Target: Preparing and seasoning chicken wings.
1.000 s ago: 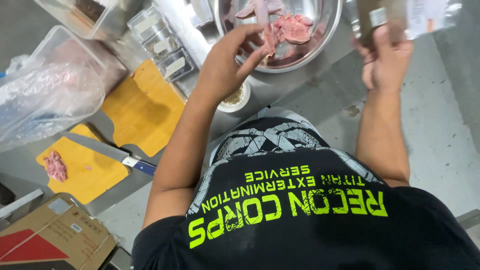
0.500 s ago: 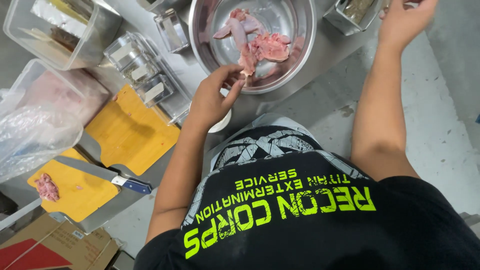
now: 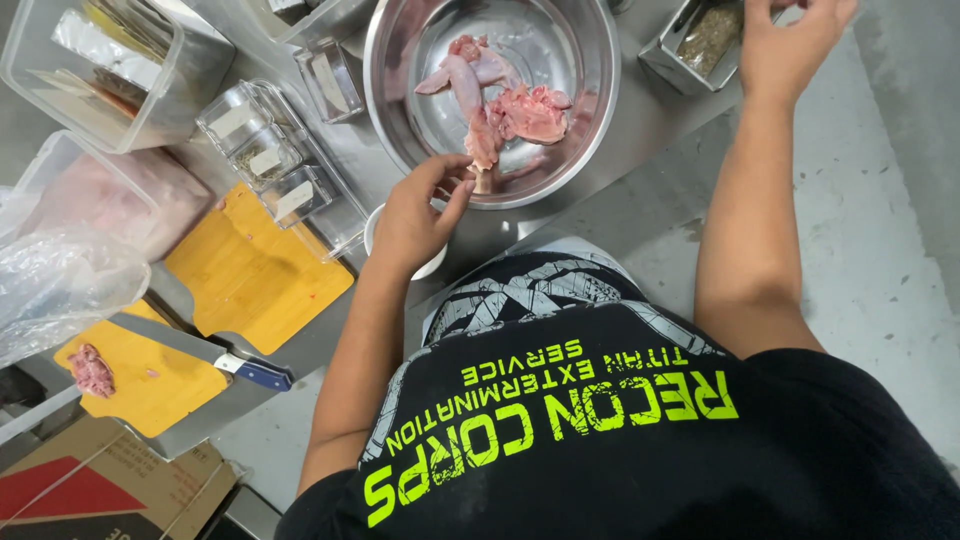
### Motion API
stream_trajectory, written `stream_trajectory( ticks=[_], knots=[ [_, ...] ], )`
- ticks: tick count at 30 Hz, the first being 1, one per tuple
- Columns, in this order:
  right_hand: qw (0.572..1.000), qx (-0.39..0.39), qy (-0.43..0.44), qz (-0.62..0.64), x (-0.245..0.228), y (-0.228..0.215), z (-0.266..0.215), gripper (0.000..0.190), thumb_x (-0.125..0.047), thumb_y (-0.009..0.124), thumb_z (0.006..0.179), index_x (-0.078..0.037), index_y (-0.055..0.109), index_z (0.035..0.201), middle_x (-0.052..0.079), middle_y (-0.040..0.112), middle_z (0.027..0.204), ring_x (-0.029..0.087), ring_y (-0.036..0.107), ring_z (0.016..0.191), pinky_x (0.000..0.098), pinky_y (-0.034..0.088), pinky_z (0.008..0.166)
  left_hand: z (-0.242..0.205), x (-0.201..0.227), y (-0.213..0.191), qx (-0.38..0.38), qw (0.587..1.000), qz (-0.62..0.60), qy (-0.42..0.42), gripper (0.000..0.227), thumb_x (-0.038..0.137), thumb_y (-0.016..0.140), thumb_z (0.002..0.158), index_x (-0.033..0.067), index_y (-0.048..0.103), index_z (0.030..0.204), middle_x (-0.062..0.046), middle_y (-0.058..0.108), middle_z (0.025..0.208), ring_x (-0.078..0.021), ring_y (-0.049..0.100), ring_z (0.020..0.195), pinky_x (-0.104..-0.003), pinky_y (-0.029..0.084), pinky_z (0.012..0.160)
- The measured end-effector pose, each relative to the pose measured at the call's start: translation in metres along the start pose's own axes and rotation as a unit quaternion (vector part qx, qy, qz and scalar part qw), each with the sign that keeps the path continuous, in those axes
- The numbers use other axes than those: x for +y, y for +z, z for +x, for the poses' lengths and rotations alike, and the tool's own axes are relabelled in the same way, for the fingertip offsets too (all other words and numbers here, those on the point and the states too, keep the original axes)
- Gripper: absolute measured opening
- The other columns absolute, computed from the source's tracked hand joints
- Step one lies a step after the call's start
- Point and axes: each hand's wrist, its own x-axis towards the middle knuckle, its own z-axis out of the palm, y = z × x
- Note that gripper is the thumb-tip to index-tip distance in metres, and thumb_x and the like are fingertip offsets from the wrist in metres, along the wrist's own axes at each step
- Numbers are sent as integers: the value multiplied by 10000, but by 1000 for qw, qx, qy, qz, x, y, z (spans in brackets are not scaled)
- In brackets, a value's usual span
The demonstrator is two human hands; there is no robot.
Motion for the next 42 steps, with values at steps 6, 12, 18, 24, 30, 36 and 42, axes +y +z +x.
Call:
stream_trajectory(
  ticks=[6,12,18,24,30,36,42],
  knots=[
    [996,-11,29,86,-33,-34,-25,386,-77,874,912,-19,552,1117,136,479,1128,279,533,998,377,499,897,-1,-6,4,21,997,4,69,287,151,698,992,43,660,1256,-91,762,1035,-176,725,881,-319,576,794],
    [948,-289,-123,-48,-38,-21,0,168,-83,764,913,-48,724,1073,135,676,1036,341,666,985,448,535,869,-12,1,2,14,1000,-17,19,287,166,699,978,56,668,1241,-91,741,1001,-172,723,874,-293,575,709],
    [840,-473,-82,-252,-21,35,25,387,-256,865,780,-44,764,1087,227,727,1051,413,689,930,507,547,784,-37,-13,-11,35,999,-3,41,291,156,712,972,52,673,1241,-95,745,1004,-177,728,873,-308,562,735],
    [857,-411,-134,-281,-14,42,23,389,-307,856,800,-31,775,1063,242,720,1098,424,683,970,512,548,790,-58,-43,-30,62,995,-61,44,280,152,696,985,38,661,1239,-86,756,1017,-181,714,869,-304,565,811],
    [820,-484,-52,-301,-30,20,39,383,-299,834,829,-58,780,1121,252,726,1125,433,670,990,525,537,838,-75,-55,-38,69,995,-65,39,275,134,696,971,39,671,1228,-97,744,1035,-177,717,900,-306,556,814],
    [921,-376,-54,-84,-147,-18,42,387,-220,776,976,-78,689,1326,218,675,1311,375,672,1143,463,547,941,-70,-51,-36,102,991,-85,-23,277,155,688,964,53,676,1222,-85,756,1005,-181,711,854,-303,561,790],
    [895,-386,-222,-33,-148,-4,54,594,-165,878,860,-61,644,1396,247,580,1285,455,586,1135,487,484,936,-39,-19,-5,156,986,-58,1,271,167,697,986,47,679,1228,-107,741,987,-197,713,850,-312,563,789]
  ],
)
